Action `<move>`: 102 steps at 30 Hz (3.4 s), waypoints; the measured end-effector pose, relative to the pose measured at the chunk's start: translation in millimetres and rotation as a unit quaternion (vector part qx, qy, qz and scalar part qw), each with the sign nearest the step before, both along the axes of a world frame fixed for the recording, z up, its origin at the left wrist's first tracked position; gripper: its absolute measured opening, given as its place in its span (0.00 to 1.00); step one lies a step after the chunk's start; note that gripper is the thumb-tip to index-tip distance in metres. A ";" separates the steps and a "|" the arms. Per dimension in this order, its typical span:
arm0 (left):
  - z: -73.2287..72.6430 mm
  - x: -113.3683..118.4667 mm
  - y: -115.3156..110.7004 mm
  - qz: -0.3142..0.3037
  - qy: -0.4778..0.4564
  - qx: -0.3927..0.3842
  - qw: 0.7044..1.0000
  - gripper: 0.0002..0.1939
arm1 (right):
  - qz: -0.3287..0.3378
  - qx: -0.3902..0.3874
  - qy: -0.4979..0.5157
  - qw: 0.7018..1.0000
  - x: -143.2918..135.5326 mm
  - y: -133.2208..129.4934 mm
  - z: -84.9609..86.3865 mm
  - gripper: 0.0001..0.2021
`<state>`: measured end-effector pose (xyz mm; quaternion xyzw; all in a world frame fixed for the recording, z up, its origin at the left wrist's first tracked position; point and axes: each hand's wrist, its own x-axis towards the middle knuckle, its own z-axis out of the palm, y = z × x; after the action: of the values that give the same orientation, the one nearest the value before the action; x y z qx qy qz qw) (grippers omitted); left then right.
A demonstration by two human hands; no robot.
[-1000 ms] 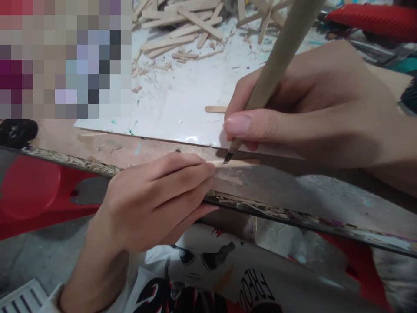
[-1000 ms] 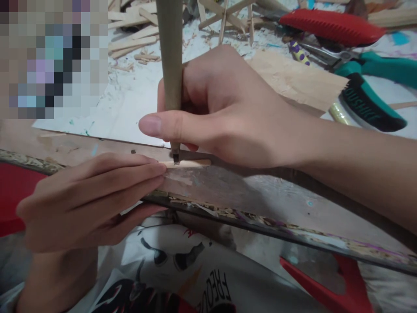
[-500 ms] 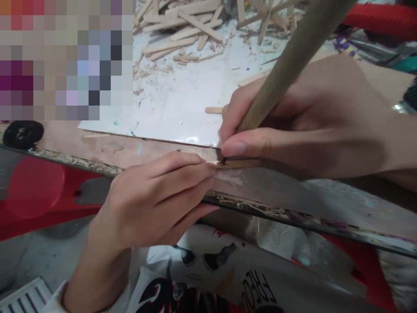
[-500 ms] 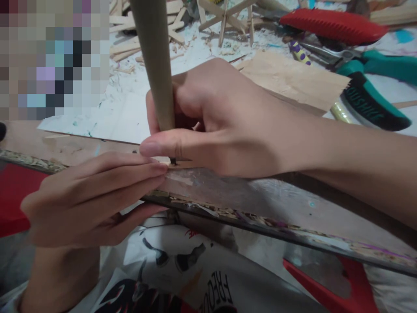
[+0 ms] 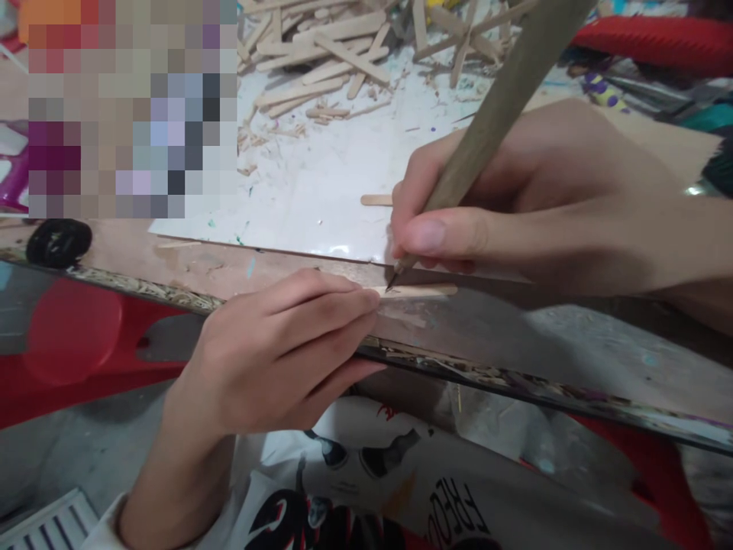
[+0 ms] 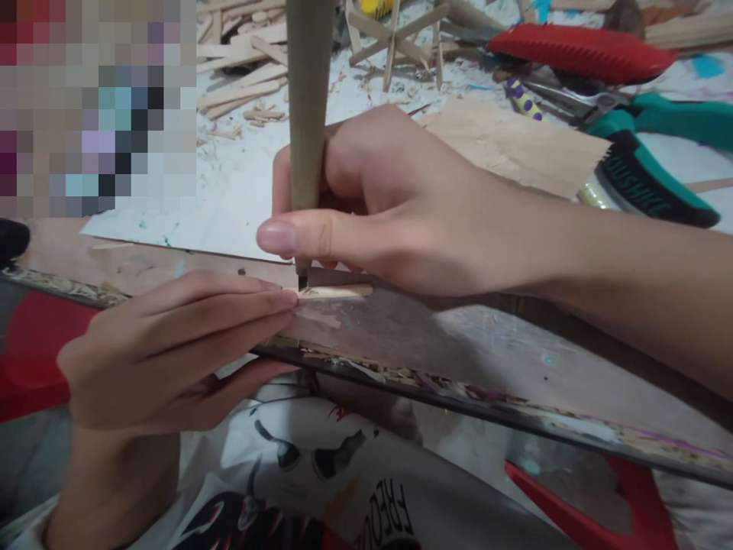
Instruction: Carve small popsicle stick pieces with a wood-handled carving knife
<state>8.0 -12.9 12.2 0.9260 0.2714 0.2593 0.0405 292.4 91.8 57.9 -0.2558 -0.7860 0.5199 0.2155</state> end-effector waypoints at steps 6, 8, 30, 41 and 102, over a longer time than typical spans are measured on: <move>-1.0 3.0 -2.4 0.010 -0.013 0.012 1.000 0.11 | 0.014 0.024 -0.024 0.999 -1.2 3.0 -7.0 0.17; -2.2 4.1 -1.9 0.009 -0.025 0.013 1.000 0.11 | 0.022 0.031 -0.015 0.999 -0.9 5.0 -11.1 0.15; -4.5 3.5 -1.1 0.014 -0.033 -0.003 0.999 0.08 | 0.067 -0.002 0.040 0.997 5.9 8.8 -19.1 0.15; -6.6 1.6 3.0 -0.001 -0.032 0.005 0.999 0.11 | 0.071 0.039 0.035 0.996 11.0 11.6 -22.8 0.16; -13.7 9.5 -2.9 -0.009 -0.042 0.008 0.999 0.19 | 0.054 -0.044 0.064 0.996 22.6 0.4 -20.3 0.14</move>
<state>17.5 -15.9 -1.5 0.9172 0.2584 0.2996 0.0465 315.0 92.2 37.7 -0.1884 -0.7597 0.5799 0.2261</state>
